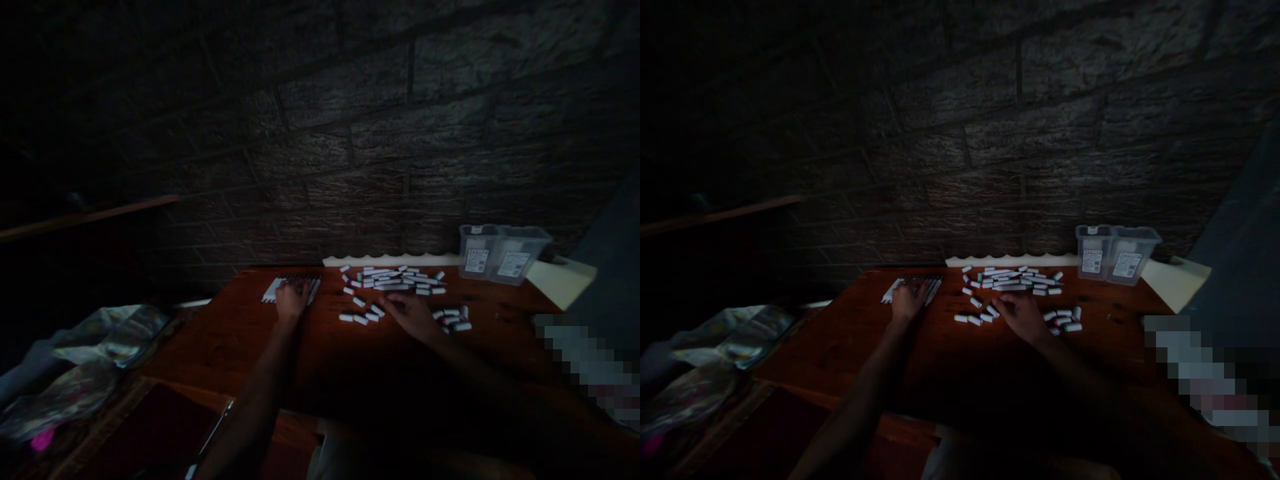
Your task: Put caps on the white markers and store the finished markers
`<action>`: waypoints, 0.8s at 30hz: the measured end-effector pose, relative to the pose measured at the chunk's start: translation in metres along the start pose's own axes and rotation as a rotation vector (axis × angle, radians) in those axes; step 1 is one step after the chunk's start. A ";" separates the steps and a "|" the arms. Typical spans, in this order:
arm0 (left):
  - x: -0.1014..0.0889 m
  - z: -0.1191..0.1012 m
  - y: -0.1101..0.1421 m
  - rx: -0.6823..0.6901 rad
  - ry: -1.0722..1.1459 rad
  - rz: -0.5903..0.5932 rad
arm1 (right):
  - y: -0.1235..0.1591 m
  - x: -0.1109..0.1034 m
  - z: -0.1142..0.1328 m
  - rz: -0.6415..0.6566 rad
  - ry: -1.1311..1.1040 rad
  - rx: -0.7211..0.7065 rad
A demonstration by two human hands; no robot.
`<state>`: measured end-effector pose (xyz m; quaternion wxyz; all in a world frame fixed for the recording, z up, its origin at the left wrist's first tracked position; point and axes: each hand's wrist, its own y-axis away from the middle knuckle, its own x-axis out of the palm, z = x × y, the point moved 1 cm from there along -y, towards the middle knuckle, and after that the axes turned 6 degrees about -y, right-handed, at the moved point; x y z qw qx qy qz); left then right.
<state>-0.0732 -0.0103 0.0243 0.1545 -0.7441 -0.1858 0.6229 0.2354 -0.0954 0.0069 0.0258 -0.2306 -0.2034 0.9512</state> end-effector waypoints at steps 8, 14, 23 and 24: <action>0.002 -0.017 0.006 0.146 -0.188 0.146 | -0.004 -0.004 -0.006 -0.048 0.090 -0.016; 0.000 -0.016 0.006 0.119 -0.195 0.193 | -0.019 -0.030 -0.028 -0.140 0.403 -0.079; 0.000 -0.016 0.007 0.111 -0.183 0.206 | -0.031 -0.037 -0.043 0.005 0.639 -0.014; -0.001 -0.016 0.007 0.110 -0.183 0.204 | -0.032 -0.036 -0.043 0.007 0.652 -0.021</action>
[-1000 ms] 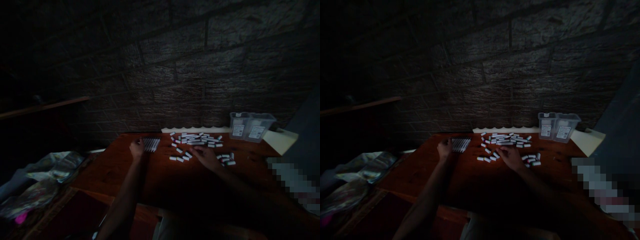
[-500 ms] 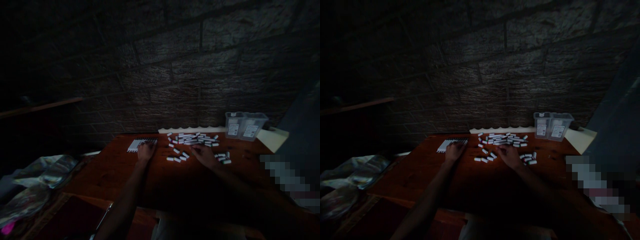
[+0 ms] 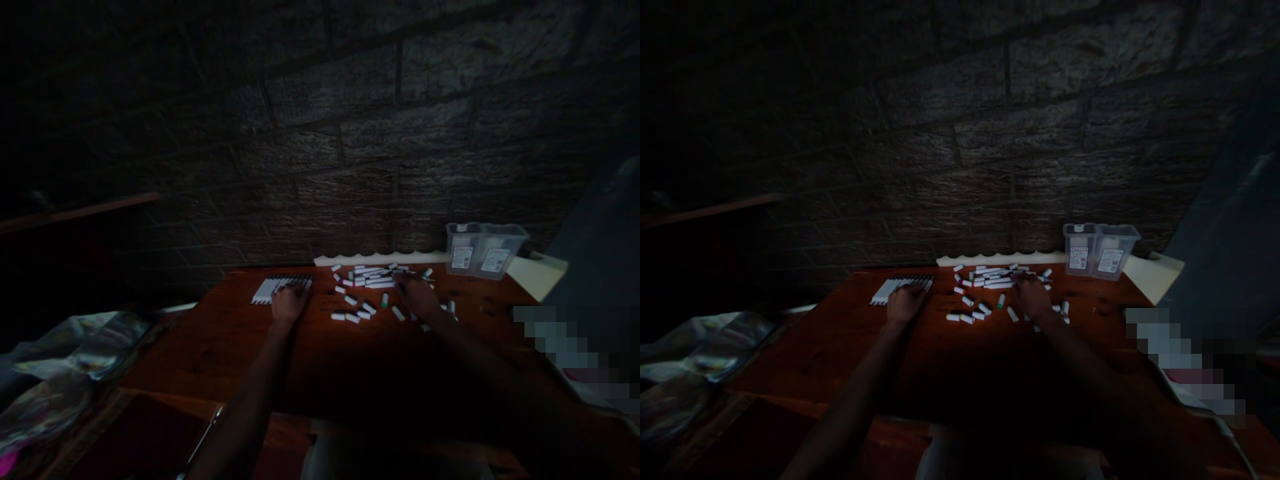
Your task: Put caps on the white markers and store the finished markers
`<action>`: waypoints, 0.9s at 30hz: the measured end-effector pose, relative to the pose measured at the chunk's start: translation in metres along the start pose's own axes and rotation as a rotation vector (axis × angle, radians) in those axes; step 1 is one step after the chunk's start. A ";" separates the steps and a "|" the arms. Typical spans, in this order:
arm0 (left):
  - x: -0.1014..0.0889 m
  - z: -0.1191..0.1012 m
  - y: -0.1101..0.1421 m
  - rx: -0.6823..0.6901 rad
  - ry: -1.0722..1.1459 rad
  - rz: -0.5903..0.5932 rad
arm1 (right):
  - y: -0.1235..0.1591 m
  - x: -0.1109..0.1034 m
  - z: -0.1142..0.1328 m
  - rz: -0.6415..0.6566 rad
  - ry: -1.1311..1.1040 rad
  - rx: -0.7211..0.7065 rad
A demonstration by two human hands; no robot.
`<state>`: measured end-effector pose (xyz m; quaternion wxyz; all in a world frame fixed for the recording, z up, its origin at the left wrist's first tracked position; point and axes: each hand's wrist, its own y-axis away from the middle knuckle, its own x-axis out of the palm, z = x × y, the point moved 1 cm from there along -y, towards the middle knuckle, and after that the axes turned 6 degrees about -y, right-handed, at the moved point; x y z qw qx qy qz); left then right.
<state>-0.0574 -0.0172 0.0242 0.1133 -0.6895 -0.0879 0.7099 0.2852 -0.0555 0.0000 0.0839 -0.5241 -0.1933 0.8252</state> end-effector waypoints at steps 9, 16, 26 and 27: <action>0.003 0.001 0.000 -0.001 0.039 -0.033 | 0.000 0.002 0.001 0.042 0.050 -0.055; 0.004 0.002 0.000 -0.010 0.041 -0.033 | 0.004 -0.002 0.007 0.046 -0.005 -0.041; 0.004 0.001 -0.001 -0.029 0.035 -0.006 | 0.010 -0.007 0.024 -0.029 -0.279 -0.112; 0.003 0.000 -0.001 -0.032 0.037 -0.005 | 0.010 -0.007 0.025 -0.024 -0.285 -0.111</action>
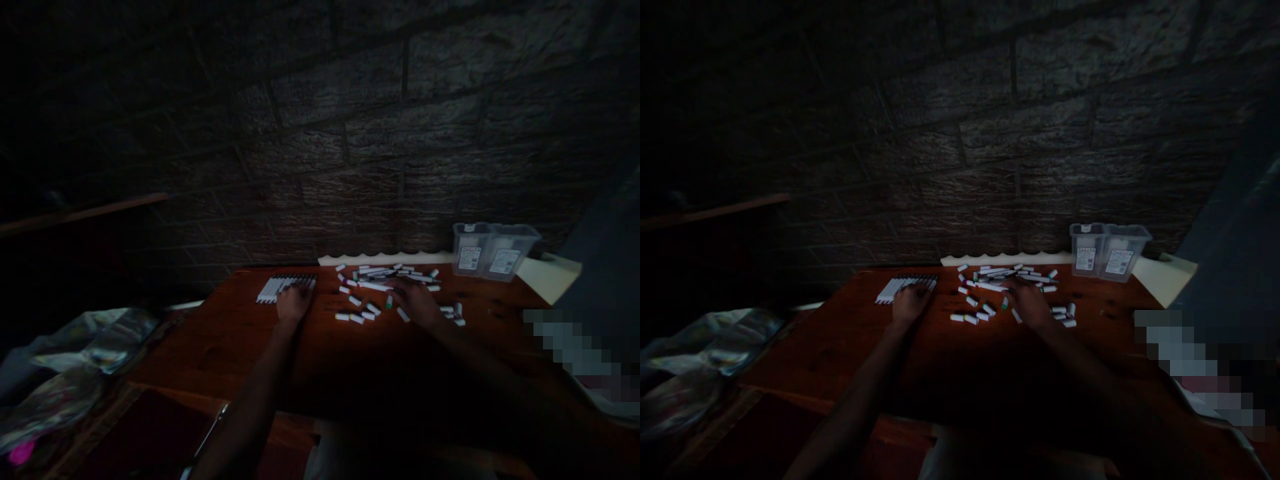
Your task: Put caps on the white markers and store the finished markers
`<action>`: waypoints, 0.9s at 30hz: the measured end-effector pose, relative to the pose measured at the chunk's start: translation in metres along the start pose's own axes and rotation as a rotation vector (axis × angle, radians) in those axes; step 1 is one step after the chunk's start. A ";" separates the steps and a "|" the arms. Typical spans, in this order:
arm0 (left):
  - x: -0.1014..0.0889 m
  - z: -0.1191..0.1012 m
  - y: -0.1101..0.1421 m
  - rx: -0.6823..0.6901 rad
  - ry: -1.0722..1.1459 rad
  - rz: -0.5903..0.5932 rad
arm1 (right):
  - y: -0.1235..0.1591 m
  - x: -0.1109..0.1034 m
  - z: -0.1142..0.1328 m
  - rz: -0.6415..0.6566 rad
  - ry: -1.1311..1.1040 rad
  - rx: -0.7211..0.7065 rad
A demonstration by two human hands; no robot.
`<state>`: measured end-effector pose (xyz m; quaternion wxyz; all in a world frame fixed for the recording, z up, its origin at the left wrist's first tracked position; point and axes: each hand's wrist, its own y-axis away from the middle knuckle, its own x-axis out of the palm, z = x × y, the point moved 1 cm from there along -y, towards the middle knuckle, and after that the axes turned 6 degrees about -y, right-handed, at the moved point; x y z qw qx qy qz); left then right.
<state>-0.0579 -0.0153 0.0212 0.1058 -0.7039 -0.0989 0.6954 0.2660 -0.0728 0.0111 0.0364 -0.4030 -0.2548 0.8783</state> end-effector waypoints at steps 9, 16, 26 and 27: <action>0.000 -0.002 0.000 -0.003 0.030 -0.026 | 0.002 0.004 0.004 -0.066 -0.136 -0.037; -0.027 -0.041 0.022 0.288 0.254 -0.297 | 0.006 0.012 0.020 -0.115 -0.357 -0.048; -0.022 -0.071 0.035 0.834 0.371 -0.261 | 0.009 0.010 0.043 -0.072 -0.311 -0.137; -0.021 -0.068 0.032 0.804 0.365 -0.278 | 0.010 0.008 0.044 -0.093 -0.286 -0.155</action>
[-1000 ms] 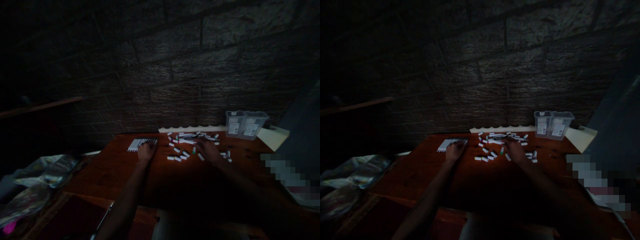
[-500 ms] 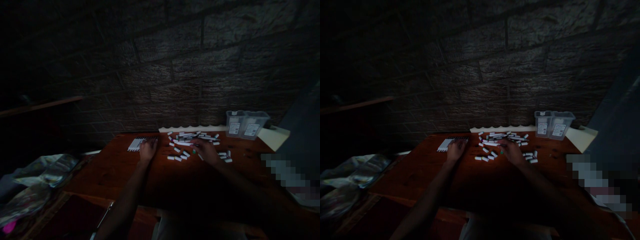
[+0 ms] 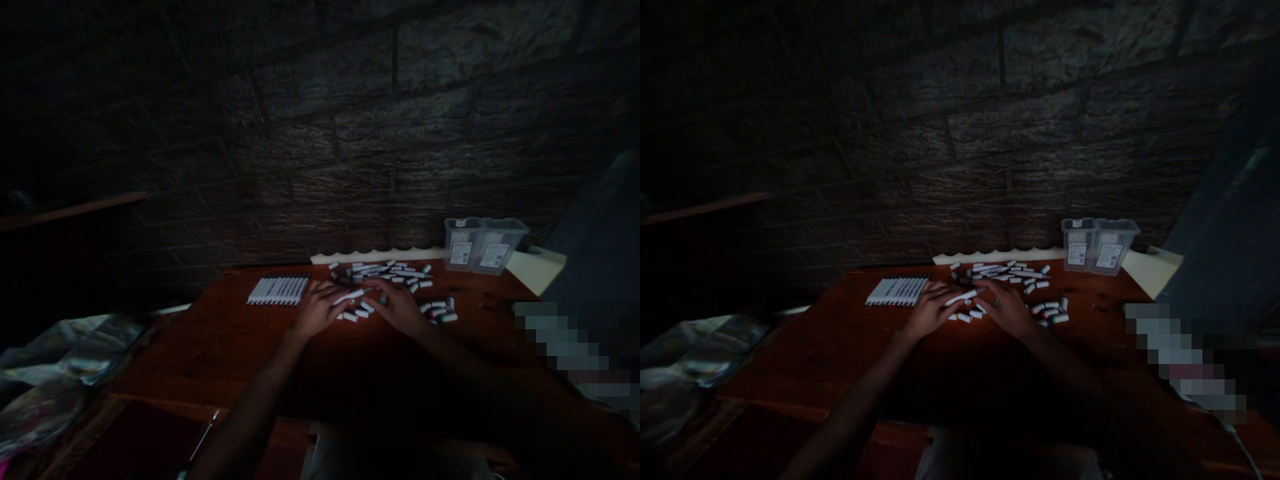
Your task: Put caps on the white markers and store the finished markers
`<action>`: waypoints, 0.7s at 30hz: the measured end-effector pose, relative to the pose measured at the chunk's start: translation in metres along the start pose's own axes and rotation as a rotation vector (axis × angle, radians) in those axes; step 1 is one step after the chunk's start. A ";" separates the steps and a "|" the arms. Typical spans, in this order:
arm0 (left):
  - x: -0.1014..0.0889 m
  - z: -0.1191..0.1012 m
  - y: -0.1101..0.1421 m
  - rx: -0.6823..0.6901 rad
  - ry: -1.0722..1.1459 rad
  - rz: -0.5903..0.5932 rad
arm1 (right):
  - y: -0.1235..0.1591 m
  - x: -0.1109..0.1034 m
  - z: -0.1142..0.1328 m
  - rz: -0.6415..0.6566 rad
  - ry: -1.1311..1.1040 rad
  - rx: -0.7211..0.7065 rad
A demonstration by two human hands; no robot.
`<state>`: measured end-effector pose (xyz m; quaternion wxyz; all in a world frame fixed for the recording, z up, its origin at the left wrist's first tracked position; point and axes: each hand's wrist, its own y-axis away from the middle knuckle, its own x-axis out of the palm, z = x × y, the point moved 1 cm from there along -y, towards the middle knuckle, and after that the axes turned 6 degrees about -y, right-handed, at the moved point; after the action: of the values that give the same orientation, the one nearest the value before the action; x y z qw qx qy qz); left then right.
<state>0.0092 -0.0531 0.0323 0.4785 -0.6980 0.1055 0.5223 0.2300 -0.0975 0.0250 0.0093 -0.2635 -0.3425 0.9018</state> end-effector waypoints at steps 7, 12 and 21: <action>-0.003 0.043 0.013 -0.504 -0.326 0.008 | 0.003 -0.006 -0.006 -0.083 0.148 -0.032; 0.000 0.051 0.020 -0.637 -0.468 0.217 | 0.005 -0.002 -0.012 -0.054 0.135 0.013; -0.002 0.055 0.021 -0.682 -0.468 0.295 | 0.004 -0.005 -0.010 -0.048 0.125 0.049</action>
<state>-0.0395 -0.0218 0.0221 0.1519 -0.6563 -0.0855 0.7340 0.2396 -0.0950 0.0186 0.0586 -0.3107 -0.3254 0.8911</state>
